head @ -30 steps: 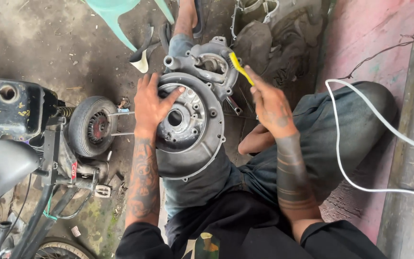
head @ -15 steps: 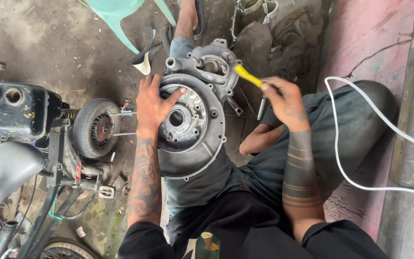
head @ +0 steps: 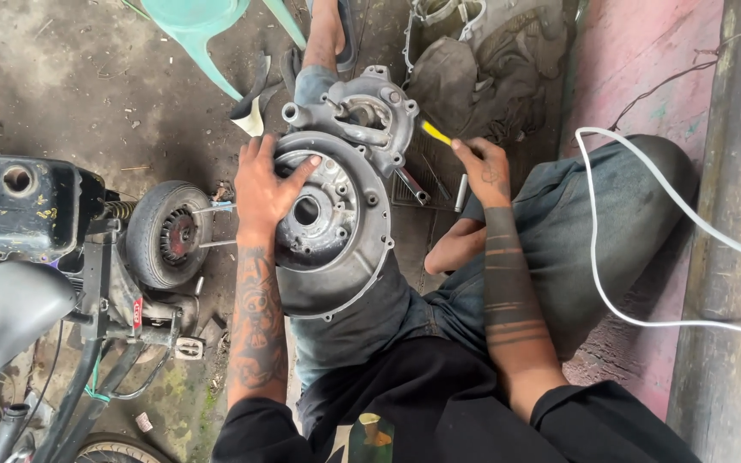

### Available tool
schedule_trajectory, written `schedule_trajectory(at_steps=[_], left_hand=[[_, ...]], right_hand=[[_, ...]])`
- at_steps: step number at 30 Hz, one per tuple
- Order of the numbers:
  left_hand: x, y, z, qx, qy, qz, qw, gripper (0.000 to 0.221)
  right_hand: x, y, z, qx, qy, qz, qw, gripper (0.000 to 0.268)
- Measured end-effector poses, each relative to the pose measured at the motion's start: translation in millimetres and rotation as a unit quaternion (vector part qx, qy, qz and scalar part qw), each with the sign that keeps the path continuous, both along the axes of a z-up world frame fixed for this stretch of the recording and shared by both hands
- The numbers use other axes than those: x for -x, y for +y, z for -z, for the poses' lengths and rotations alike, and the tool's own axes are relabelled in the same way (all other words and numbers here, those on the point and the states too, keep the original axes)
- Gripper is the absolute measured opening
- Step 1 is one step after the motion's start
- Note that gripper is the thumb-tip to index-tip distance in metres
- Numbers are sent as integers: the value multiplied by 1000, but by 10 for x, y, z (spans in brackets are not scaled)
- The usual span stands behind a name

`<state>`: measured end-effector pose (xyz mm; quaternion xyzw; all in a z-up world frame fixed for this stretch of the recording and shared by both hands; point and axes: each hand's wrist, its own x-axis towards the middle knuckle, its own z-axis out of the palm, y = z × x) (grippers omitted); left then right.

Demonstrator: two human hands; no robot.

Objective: Cleaning a motorcycle engine casing using a brush and a metal scraper to remove debris and old gasket material.

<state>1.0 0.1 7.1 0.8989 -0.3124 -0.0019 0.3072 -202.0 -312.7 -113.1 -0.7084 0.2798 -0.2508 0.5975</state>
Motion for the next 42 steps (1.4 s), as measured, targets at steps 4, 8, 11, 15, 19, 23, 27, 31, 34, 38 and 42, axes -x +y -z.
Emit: schedule_trajectory(at_steps=[4, 8, 11, 15, 19, 23, 27, 31, 34, 38, 42], left_hand=[[-2, -7, 26, 10, -12, 5, 1000, 69], [26, -32, -63, 9, -3, 0, 1000, 69], [32, -28, 12, 15, -32, -6, 999, 70], [34, -47, -26, 13, -22, 7, 1000, 69], [27, -38, -30, 12, -26, 1, 1000, 68], [24, -39, -9, 6, -15, -1, 1000, 68], [30, -39, -5, 15, -32, 4, 999, 69], [48, -6, -16, 5, -24, -2, 1000, 69], [33, -18, -56, 19, 10, -1, 1000, 67], [33, 11, -53, 19, 38, -16, 999, 70], [37, -3, -47, 17, 38, -12, 999, 71]], right_hand=[[-63, 190, -414, -29, -58, -9, 998, 26], [-200, 92, -56, -8, -49, 22, 999, 23], [-37, -29, 132, 8, -23, 60, 998, 23], [-149, 153, -221, 1, -50, 7, 999, 16], [-68, -73, 236, 37, -23, 39, 998, 22], [-35, 247, -493, -2, -38, -36, 999, 17], [17, 152, -214, -21, -19, -42, 999, 26], [130, 101, -274, 56, 57, -17, 997, 32], [68, 138, -299, 7, 4, -63, 998, 27], [170, 81, -191, 88, 106, -8, 990, 28], [80, 319, -344, -47, -31, -84, 995, 21]])
